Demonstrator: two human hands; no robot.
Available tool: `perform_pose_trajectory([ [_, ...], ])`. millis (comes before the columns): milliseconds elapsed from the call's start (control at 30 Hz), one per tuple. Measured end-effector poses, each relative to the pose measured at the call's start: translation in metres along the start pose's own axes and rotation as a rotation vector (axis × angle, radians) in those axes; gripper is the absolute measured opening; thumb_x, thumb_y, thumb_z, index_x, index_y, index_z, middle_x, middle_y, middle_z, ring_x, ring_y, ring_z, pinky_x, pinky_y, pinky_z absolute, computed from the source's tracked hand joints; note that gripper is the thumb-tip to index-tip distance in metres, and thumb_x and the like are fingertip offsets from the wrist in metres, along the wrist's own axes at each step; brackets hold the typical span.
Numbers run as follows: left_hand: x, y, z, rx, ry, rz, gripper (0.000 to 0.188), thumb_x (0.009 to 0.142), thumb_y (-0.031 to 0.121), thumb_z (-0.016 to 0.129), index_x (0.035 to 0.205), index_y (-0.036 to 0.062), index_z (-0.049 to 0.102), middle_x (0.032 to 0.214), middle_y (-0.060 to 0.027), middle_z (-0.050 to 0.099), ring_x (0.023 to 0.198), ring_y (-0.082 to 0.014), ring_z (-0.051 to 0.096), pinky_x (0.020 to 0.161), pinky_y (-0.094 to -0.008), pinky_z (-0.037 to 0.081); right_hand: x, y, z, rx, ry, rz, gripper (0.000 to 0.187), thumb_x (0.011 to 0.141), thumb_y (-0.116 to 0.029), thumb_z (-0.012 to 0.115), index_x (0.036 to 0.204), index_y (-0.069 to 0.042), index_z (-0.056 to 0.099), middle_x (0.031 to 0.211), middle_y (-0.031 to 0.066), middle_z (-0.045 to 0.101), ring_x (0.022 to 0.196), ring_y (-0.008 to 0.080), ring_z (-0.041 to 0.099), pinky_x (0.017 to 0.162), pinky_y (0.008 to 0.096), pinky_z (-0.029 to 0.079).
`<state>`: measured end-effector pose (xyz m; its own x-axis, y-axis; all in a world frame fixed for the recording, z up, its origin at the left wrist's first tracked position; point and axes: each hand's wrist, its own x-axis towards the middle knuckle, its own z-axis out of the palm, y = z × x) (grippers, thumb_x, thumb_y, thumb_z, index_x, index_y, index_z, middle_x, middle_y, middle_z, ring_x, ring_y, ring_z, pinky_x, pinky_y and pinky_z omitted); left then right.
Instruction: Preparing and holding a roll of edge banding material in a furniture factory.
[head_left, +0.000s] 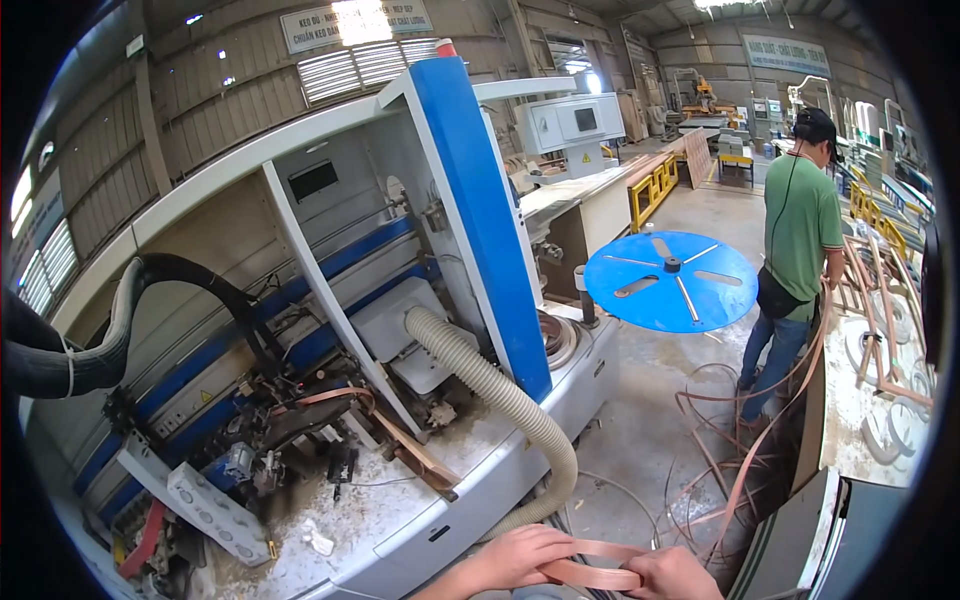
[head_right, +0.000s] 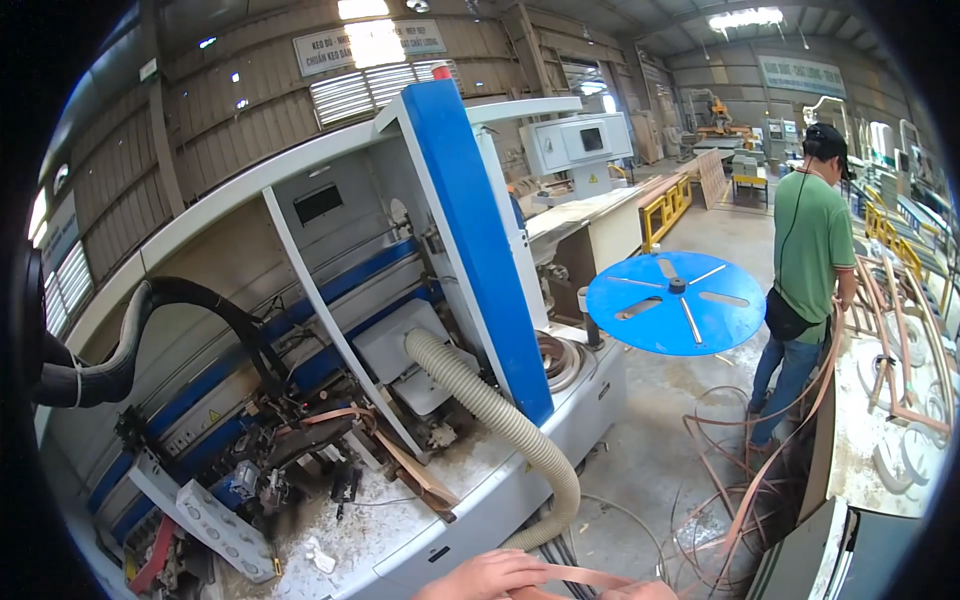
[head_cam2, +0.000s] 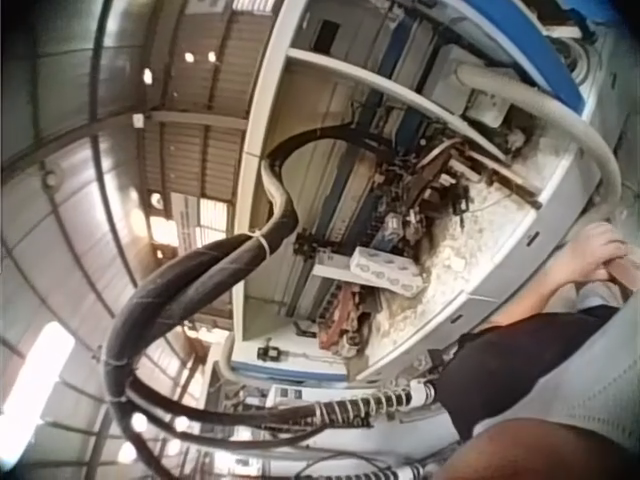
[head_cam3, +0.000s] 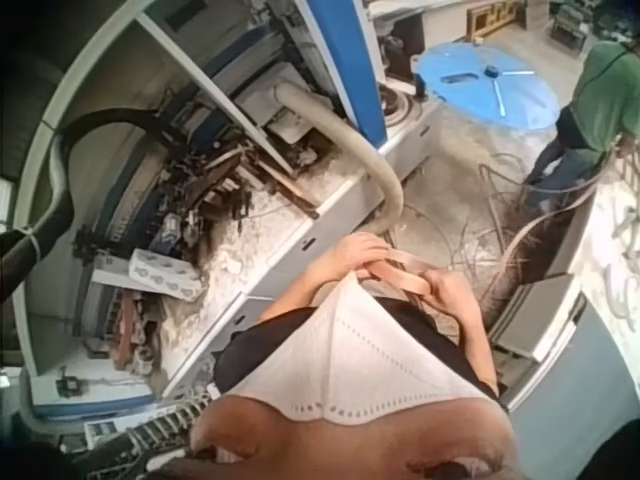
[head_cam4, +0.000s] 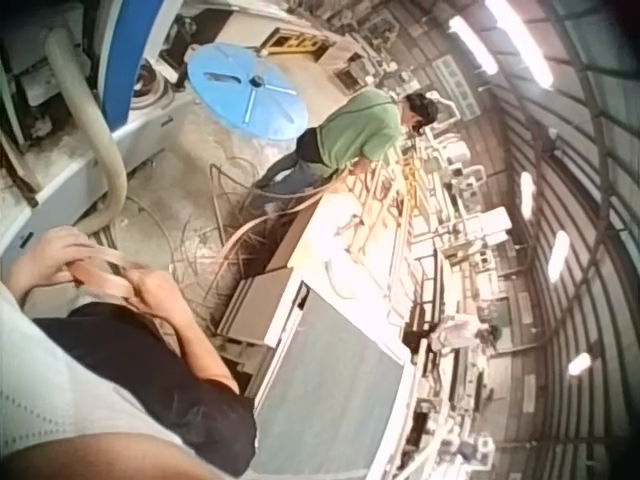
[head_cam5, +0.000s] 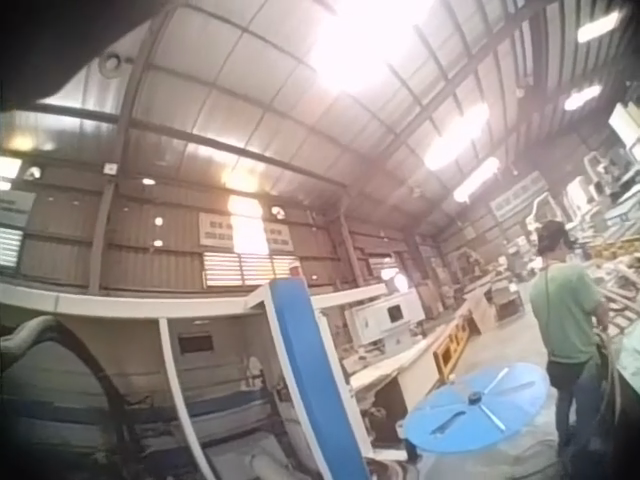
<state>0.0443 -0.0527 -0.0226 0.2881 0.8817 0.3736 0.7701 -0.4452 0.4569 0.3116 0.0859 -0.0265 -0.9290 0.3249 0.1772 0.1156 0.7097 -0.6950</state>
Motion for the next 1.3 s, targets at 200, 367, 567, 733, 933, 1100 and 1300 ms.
perform_pose_trajectory([
  [200,0.020,0.032,0.014,-0.014,0.012,-0.017,0.038,0.078,0.026,0.075,0.109,0.0063,0.066,0.098,-0.0137,0.069,0.096,-0.0364,0.066,0.081,-0.0434,0.051,0.010,-0.002,0.002,-0.064,-0.011,-0.061,0.023,0.075,-0.027,0.074,0.088,-0.009,0.068,0.075,0.0200,0.065,0.071,0.0412,0.065,0.062,0.0474,0.051],
  [367,0.000,0.010,0.022,-0.184,-0.113,-0.149,0.038,0.081,0.020,0.074,0.115,0.0067,0.065,0.110,-0.0109,0.069,0.105,-0.0319,0.065,0.095,-0.0446,0.050,0.011,-0.026,-0.017,0.084,-0.046,0.051,0.025,0.072,-0.025,0.077,0.090,-0.009,0.068,0.078,0.0195,0.066,0.074,0.0399,0.066,0.065,0.0466,0.053],
  [567,-0.026,-0.032,0.017,-0.179,0.028,0.101,0.036,0.082,0.018,0.073,0.115,0.0078,0.066,0.103,-0.0094,0.070,0.100,-0.0309,0.067,0.095,-0.0426,0.049,0.001,0.010,0.000,0.055,-0.008,-0.135,0.028,0.070,-0.027,0.078,0.086,-0.006,0.066,0.075,0.0173,0.066,0.074,0.0402,0.066,0.065,0.0473,0.052],
  [733,0.003,0.000,0.003,-0.141,0.071,-0.049,0.038,0.075,0.021,0.079,0.108,0.0079,0.069,0.101,-0.0080,0.070,0.095,-0.0313,0.067,0.091,-0.0421,0.051,0.007,0.006,0.006,-0.084,-0.087,-0.011,0.030,0.071,-0.032,0.076,0.084,-0.006,0.066,0.074,0.0179,0.066,0.072,0.0399,0.066,0.063,0.0477,0.052],
  [933,0.027,0.049,0.016,-0.035,0.043,-0.036,0.035,0.076,0.027,0.080,0.103,0.0076,0.068,0.094,-0.0118,0.071,0.089,-0.0330,0.068,0.078,-0.0423,0.053,0.015,-0.005,0.013,-0.127,-0.138,0.035,0.033,0.072,-0.036,0.076,0.087,-0.007,0.067,0.077,0.0192,0.067,0.073,0.0401,0.066,0.063,0.0485,0.052],
  [1100,0.025,0.042,0.004,-0.076,0.087,-0.021,0.031,0.075,0.026,0.081,0.096,0.0066,0.069,0.090,-0.0124,0.071,0.079,-0.0342,0.068,0.070,-0.0412,0.054,0.013,-0.012,-0.002,0.072,-0.097,-0.057,0.032,0.072,-0.033,0.077,0.089,-0.008,0.067,0.078,0.0185,0.067,0.073,0.0412,0.066,0.063,0.0483,0.051],
  [1300,-0.029,-0.036,0.025,-0.198,0.068,-0.024,0.031,0.071,0.016,0.080,0.099,0.0090,0.071,0.095,-0.0106,0.071,0.088,-0.0329,0.068,0.078,-0.0414,0.055,0.004,0.011,0.006,0.035,-0.040,-0.045,0.029,0.074,-0.032,0.077,0.082,-0.008,0.064,0.077,0.0189,0.066,0.072,0.0414,0.065,0.063,0.0476,0.051],
])
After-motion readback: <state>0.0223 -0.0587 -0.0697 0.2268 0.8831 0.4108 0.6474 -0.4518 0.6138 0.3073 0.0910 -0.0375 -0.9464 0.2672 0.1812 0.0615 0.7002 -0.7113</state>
